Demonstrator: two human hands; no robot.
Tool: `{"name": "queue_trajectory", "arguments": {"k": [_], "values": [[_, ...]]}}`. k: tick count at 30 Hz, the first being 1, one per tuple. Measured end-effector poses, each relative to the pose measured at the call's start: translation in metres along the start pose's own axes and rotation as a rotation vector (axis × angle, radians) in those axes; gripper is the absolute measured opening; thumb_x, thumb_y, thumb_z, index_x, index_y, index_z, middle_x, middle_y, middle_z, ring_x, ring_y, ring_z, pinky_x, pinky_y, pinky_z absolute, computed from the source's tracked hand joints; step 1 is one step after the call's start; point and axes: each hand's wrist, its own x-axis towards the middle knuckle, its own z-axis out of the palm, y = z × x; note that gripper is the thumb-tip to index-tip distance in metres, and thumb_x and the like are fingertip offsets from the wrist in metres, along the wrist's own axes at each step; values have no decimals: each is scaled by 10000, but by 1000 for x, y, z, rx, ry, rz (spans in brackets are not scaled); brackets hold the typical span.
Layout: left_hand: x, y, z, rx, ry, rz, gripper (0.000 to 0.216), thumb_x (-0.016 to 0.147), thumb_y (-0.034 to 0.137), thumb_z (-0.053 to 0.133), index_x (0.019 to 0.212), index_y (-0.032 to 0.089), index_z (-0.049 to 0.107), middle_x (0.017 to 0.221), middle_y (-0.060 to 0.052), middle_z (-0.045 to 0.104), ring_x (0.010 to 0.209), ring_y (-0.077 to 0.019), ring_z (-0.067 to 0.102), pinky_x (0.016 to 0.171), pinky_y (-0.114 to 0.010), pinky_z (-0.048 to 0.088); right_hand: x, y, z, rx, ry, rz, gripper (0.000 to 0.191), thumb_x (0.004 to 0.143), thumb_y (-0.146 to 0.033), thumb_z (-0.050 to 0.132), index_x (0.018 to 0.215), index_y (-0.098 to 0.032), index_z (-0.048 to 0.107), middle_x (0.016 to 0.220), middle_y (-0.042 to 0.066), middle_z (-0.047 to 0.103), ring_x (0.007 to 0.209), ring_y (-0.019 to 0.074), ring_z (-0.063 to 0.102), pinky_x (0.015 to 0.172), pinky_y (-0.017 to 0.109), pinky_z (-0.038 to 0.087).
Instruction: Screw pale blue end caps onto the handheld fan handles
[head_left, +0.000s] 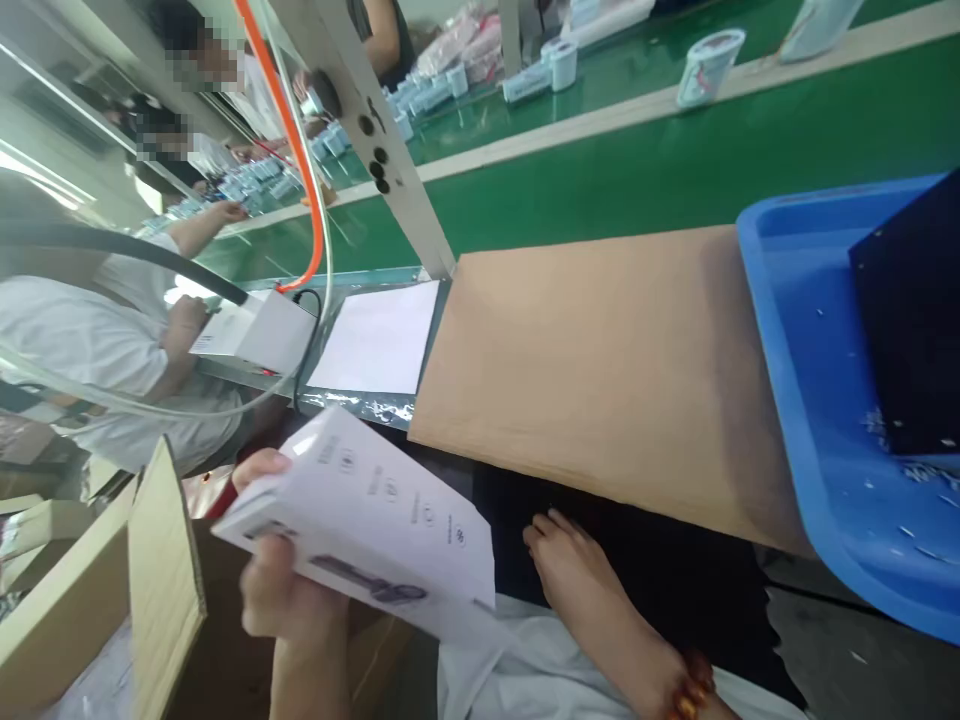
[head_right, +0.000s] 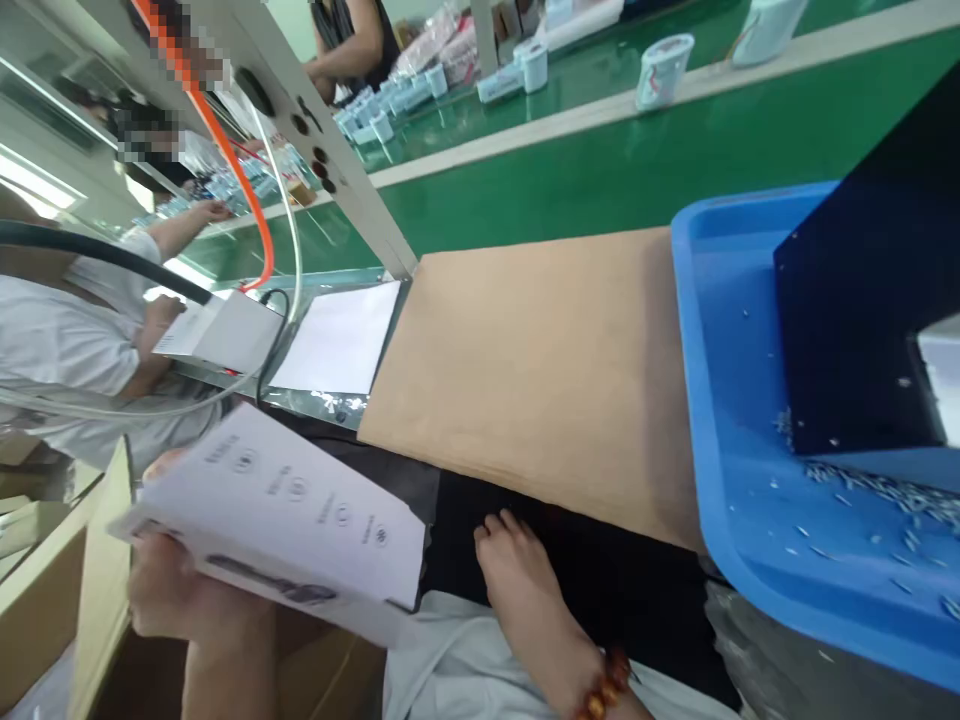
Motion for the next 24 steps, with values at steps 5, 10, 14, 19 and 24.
{"name": "queue_trajectory", "arguments": {"k": [5, 10, 14, 19, 24], "values": [[-3, 14, 7, 234, -308, 249, 888, 805, 454, 1068, 1569, 321, 635, 1388, -117, 810, 1166, -335, 813, 894, -405, 681, -6, 0, -18, 62, 244, -172, 262, 974, 99, 690, 895, -148, 727, 880, 2, 720, 796, 194, 767, 671, 296, 683], [-8, 22, 1, 257, -393, 209, 879, 884, 465, 995, 1644, 315, 579, 1502, -156, 752, 1183, -347, 815, 835, -403, 686, -29, -29, -73, 228, 523, -456, 283, 1176, -76, 475, 1144, -217, 718, 969, 3, 735, 806, 120, 760, 715, 224, 654], [-5, 25, -7, 331, -487, 341, 638, 969, 504, 904, 1504, 275, 644, 1481, -160, 724, 1283, -340, 760, 915, -397, 656, -16, -53, -117, 237, 836, -551, 253, 1075, 22, 723, 1217, -188, 707, 1008, -5, 796, 879, 115, 781, 952, 205, 621], [-9, 34, -8, 404, -564, 349, 698, 948, 356, 917, 1536, 261, 553, 1482, -231, 701, 1287, -390, 768, 952, -462, 642, 87, -78, -153, 333, 741, -400, 178, 1112, -73, 676, 977, -185, 703, 888, 0, 750, 707, 138, 674, 651, 279, 527], [-16, 39, -8, 447, -556, 330, 730, 933, 303, 924, 1547, 257, 532, 1564, -261, 682, 1370, -411, 746, 977, -472, 633, 155, -105, -165, 534, 485, -227, 249, 1121, -172, 671, 1336, -122, 786, 1347, 154, 789, 1280, 285, 751, 1180, 518, 614]]}}
